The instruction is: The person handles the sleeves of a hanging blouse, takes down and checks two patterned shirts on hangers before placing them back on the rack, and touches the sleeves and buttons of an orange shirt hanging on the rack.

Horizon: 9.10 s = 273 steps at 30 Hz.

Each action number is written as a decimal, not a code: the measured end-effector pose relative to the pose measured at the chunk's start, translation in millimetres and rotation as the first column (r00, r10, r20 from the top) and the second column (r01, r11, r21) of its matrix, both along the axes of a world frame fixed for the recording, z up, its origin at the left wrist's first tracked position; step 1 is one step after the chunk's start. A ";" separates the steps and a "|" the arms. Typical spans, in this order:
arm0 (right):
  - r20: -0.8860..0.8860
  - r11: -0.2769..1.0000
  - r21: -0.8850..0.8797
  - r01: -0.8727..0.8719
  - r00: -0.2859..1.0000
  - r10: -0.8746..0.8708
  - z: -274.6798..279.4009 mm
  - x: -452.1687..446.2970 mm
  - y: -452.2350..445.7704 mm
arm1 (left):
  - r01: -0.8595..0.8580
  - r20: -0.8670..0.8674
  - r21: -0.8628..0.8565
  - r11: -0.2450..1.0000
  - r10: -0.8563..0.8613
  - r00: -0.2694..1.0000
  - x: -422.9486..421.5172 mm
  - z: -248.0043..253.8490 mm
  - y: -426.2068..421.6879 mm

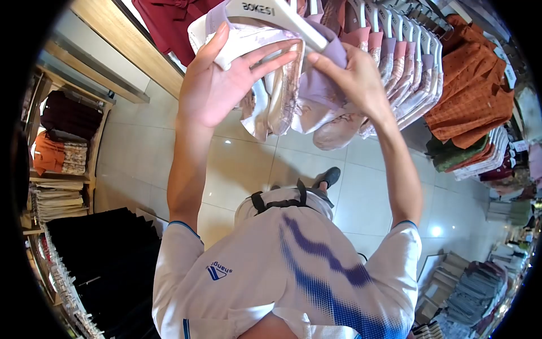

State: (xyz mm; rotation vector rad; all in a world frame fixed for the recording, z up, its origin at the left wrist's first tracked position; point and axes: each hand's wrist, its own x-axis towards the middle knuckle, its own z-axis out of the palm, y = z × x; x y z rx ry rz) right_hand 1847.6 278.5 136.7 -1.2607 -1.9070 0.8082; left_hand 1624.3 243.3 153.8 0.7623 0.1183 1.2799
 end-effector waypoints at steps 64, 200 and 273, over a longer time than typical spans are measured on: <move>-0.388 0.921 -0.362 -0.146 0.922 -0.007 -1.9 -11.2 3.4 | -0.269 -0.418 -0.390 0.880 0.091 0.904 4.6 -211.8 -52.6; -0.407 0.643 -0.751 0.150 0.661 -0.630 -361.7 313.8 -187.7 | 0.143 -0.814 -0.358 0.923 -0.384 0.436 256.0 -326.9 -74.0; -0.475 0.940 -0.323 0.114 0.839 -0.265 -149.2 840.7 -66.6 | 0.187 -0.597 0.801 0.568 0.778 0.194 898.6 -197.6 -17.8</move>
